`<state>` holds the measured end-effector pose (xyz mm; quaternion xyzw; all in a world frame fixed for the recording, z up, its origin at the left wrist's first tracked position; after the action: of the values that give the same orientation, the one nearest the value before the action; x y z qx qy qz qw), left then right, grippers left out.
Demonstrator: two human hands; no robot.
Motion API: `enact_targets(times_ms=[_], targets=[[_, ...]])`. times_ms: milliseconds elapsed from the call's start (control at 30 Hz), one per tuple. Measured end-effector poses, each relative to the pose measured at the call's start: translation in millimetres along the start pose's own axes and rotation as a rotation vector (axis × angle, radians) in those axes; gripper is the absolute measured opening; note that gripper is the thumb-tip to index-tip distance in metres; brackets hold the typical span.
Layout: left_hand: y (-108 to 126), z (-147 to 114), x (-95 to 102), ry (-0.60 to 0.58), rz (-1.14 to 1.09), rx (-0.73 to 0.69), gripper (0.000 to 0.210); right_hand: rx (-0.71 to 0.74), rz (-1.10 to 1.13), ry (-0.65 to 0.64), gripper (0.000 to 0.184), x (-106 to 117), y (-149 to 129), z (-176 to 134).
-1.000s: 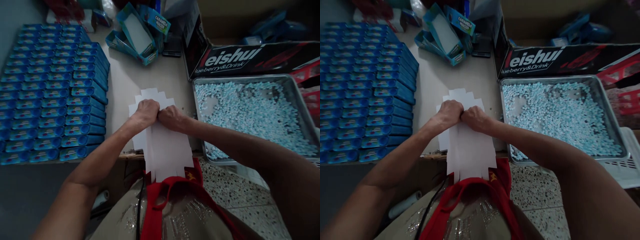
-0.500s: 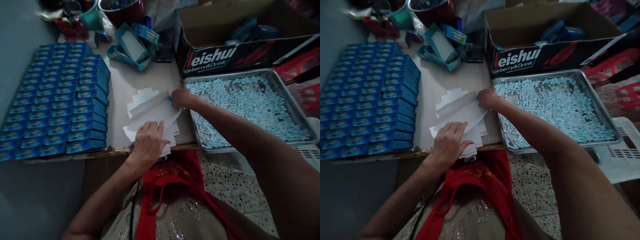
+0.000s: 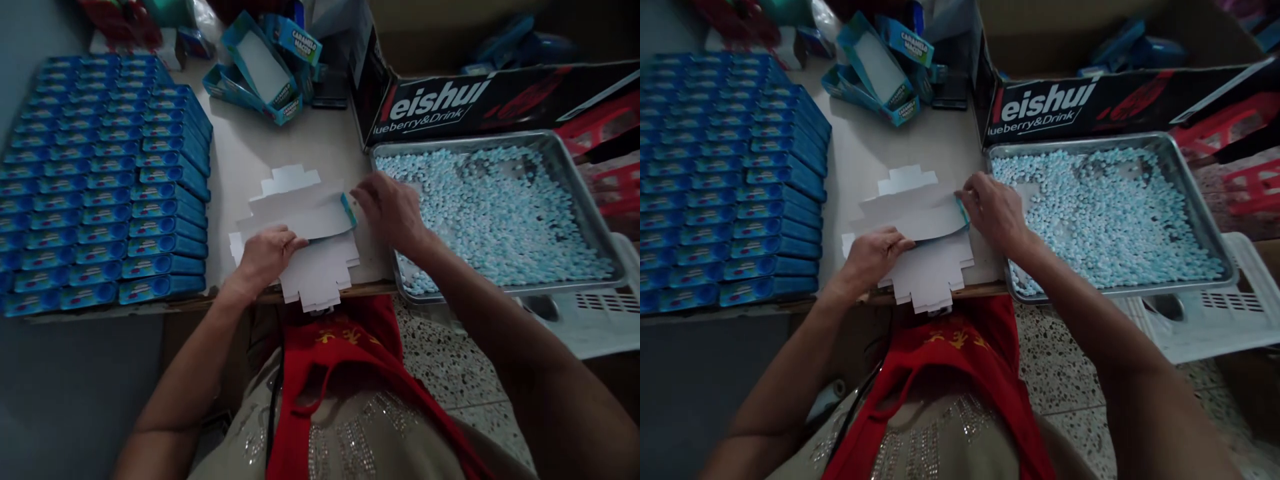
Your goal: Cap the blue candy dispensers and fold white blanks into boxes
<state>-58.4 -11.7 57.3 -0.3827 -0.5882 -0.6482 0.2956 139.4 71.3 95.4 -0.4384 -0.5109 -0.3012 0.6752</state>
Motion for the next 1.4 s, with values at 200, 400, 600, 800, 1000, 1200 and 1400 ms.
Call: enact_targets(times_ms=[200,400,600,800,1000,1200,1400], targets=[[-34.5,27.8,-30.4,-0.359,-0.373,0.213,0.044,0.555,-0.007,-0.106,0.035,-41.2,-57.6,-52.9],[-39.6,23.3,-28.4,-0.264,-0.154,0.252,0.034,0.643,-0.037,-0.076,0.037,-72.3,-60.4,-53.8],[13.6,-20.8,-17.5,0.111,0.482,0.027,0.031,0.547,-0.04,-0.008,0.03,-74.5,-59.2,-55.4],[5.8,-20.1,-53.8,-0.019,0.618,0.09,0.037,0.529,-0.106,-0.136,0.024,-90.4,-61.1,-50.1],[0.4,-12.4,-49.8,-0.045,0.563,0.038,0.04,0.454,-0.121,-0.224,0.02,-90.0,-57.4,-40.7],[-3.7,-5.9,-50.4,-0.124,0.455,-0.028,0.029,0.49,-0.068,-0.474,0.02,-96.3,-58.9,-34.7],[-4.4,-16.4,-41.6,-0.137,0.533,0.01,0.021,0.494,-0.022,-0.632,0.015,-97.8,-54.2,-36.4]])
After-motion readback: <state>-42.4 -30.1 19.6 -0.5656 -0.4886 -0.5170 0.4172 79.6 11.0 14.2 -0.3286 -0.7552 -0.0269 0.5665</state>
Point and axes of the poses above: each hand's wrist, its own z-axis towards the middle knuckle, its own x-axis out of the back of the hand, y = z × x, the point moved 10 cm from there along z, towards the middle knuckle, and after that the axes turned 5 degrees about z, right-handed, at the moved point
